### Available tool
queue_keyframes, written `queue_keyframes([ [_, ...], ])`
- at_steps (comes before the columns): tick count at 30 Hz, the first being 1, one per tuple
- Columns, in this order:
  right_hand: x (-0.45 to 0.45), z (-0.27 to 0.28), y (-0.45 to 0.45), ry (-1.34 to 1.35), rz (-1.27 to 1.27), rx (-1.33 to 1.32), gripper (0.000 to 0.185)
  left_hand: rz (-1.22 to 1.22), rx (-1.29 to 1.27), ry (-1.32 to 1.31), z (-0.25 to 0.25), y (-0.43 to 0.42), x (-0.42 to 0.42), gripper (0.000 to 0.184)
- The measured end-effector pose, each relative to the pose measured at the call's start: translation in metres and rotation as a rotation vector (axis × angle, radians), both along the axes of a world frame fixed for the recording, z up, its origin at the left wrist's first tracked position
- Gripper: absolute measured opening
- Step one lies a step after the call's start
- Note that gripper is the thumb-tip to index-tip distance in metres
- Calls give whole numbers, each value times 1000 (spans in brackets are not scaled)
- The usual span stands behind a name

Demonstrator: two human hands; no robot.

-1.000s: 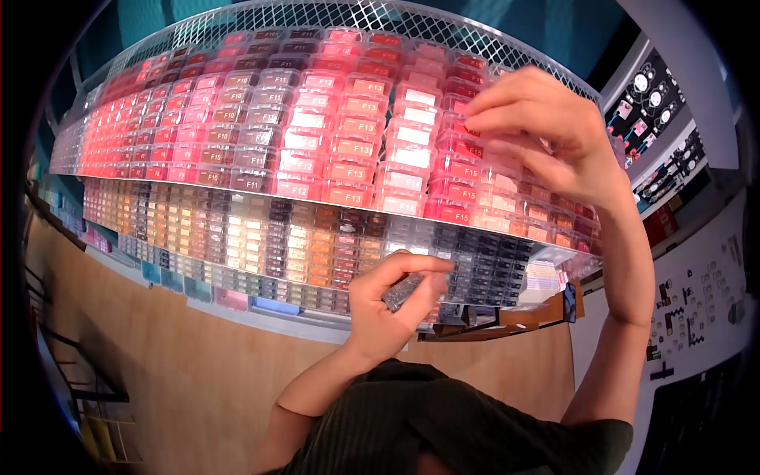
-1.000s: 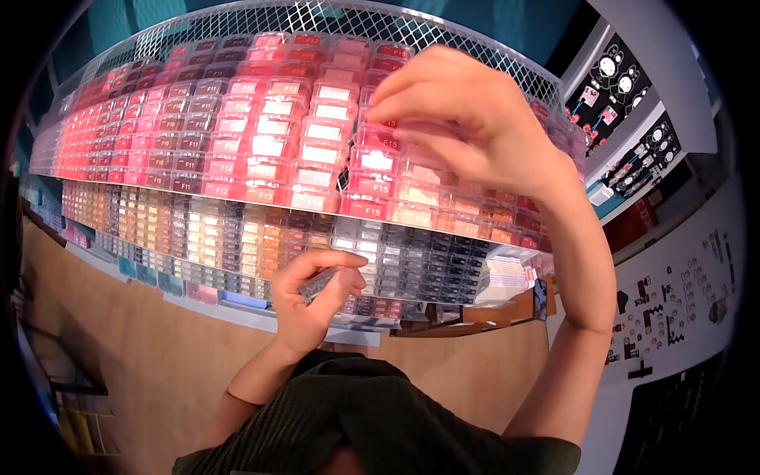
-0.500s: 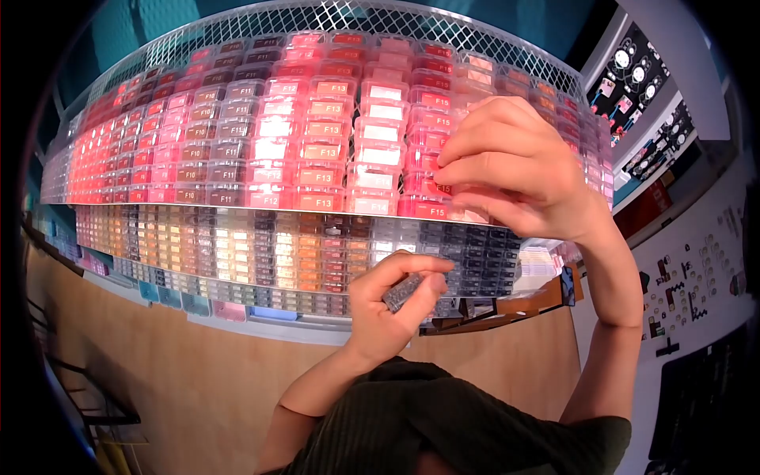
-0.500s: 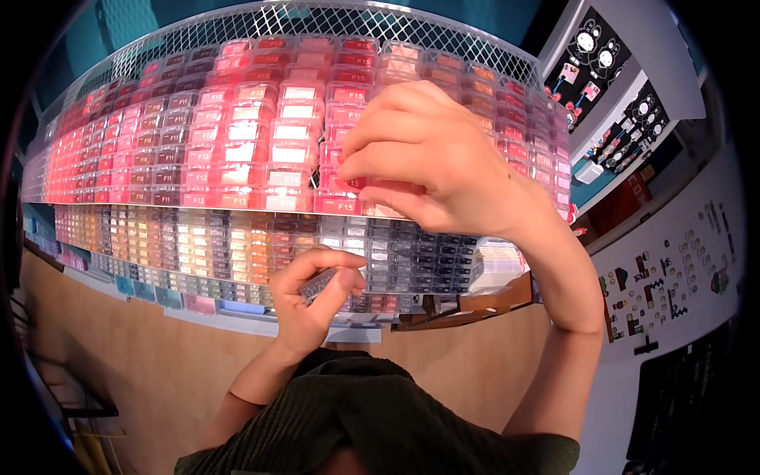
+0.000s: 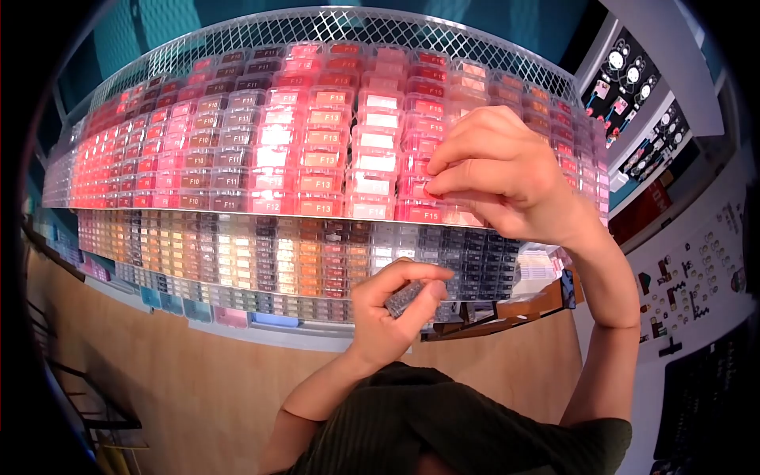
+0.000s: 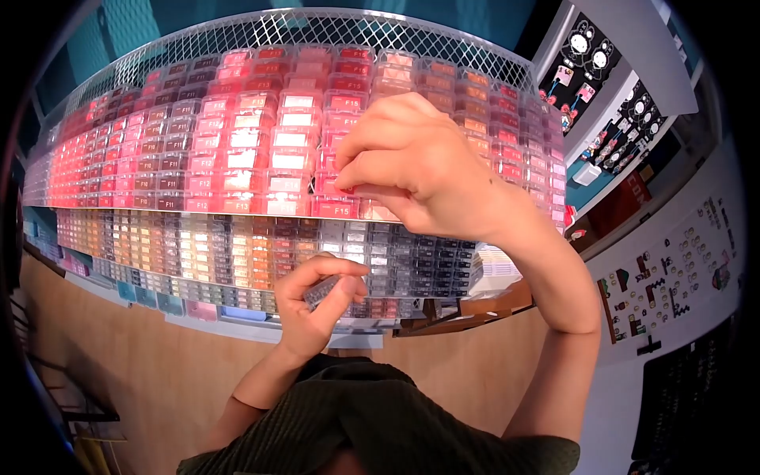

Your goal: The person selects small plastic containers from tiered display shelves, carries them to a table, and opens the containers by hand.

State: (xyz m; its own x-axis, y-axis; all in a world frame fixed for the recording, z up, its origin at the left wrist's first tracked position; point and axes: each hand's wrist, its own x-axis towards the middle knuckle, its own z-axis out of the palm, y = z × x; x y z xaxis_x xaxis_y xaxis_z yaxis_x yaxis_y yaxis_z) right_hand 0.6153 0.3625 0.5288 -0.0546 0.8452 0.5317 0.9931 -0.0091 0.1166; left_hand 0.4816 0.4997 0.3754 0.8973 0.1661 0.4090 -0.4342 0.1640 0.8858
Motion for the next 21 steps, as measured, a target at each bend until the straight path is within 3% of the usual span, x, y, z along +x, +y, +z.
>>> queue_keyframes([
  [5, -5, 8, -16, 5, -134, 152, 19, 8, 24, -60, -3, 1, 0, 12],
  [9, 2, 15, -32, -82, -229, 105, 18, -8, -30, 1, -3, -1, -1, 13],
  [21, 10, 3, -14, -176, -144, 92, 16, -53, -6, -2, -7, -5, 3, 13],
])
